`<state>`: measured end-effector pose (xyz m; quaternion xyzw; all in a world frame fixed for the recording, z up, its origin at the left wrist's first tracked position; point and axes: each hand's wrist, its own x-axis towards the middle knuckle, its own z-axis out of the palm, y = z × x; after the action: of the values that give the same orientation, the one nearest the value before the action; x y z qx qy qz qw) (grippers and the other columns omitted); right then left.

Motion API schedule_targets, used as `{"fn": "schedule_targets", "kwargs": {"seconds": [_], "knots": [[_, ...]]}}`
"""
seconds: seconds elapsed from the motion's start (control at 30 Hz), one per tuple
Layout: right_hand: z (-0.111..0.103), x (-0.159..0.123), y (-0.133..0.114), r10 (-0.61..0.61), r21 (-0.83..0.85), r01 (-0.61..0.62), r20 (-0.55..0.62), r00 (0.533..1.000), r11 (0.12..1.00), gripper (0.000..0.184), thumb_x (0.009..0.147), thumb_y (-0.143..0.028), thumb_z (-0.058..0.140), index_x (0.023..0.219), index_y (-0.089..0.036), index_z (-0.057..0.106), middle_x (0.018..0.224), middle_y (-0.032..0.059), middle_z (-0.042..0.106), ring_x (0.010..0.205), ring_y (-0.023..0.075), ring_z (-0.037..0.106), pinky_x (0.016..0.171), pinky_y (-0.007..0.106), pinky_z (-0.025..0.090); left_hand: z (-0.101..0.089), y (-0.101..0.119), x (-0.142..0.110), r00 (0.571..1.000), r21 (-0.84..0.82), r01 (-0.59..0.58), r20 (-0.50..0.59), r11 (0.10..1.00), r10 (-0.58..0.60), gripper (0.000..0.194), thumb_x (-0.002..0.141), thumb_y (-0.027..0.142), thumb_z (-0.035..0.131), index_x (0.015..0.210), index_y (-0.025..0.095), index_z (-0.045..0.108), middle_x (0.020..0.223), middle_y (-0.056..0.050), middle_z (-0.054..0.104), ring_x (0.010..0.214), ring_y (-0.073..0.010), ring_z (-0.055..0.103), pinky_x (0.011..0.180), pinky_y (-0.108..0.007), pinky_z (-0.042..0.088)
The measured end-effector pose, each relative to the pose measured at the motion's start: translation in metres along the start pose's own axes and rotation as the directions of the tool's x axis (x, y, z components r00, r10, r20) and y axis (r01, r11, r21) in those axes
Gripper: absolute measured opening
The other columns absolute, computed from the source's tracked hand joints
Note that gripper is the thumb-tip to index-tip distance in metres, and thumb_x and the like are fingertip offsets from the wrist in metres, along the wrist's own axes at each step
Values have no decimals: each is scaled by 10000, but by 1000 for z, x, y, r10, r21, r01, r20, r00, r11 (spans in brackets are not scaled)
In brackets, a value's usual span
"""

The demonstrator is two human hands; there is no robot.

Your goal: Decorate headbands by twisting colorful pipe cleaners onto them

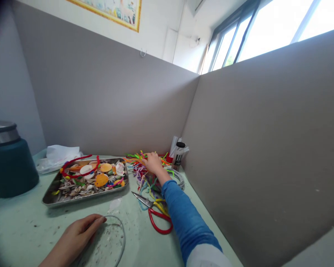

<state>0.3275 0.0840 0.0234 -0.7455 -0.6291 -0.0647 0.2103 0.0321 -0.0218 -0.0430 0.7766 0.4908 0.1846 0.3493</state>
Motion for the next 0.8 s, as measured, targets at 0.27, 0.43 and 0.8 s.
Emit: {"fn": "schedule_targets", "kwargs": {"seconds": [0.27, 0.43, 0.8], "knots": [[38, -51, -26, -148, -174, 181, 186, 971, 968, 303, 856, -304, 447, 1110, -185, 560, 1160, 125, 565, 1081, 249, 458, 900, 383, 323, 1, -5, 2, 999, -2, -20, 25, 1000, 20, 401, 840, 479, 349, 819, 210, 647, 806, -10, 681, 809, -201, 606, 715, -229, 407], [22, -43, -16, -176, -214, 221, 211, 961, 952, 292, 889, -327, 384, 1075, -229, 587, 1118, 86, 602, 1050, 233, 489, 893, 373, 332, 1, -5, 1, 1000, -31, -29, 1, 999, 29, 396, 824, 485, 380, 784, 208, 661, 743, -5, 686, 749, -195, 616, 656, -210, 426], [20, 66, 23, -52, -284, 165, 367, 929, 945, 279, 880, -304, 507, 1124, -171, 532, 1147, 78, 544, 956, 188, 566, 809, 392, 485, -4, 9, -1, 999, -116, -20, -50, 993, 15, 368, 796, 447, 426, 681, 205, 677, 667, -13, 685, 671, -177, 611, 644, -191, 453]]}}
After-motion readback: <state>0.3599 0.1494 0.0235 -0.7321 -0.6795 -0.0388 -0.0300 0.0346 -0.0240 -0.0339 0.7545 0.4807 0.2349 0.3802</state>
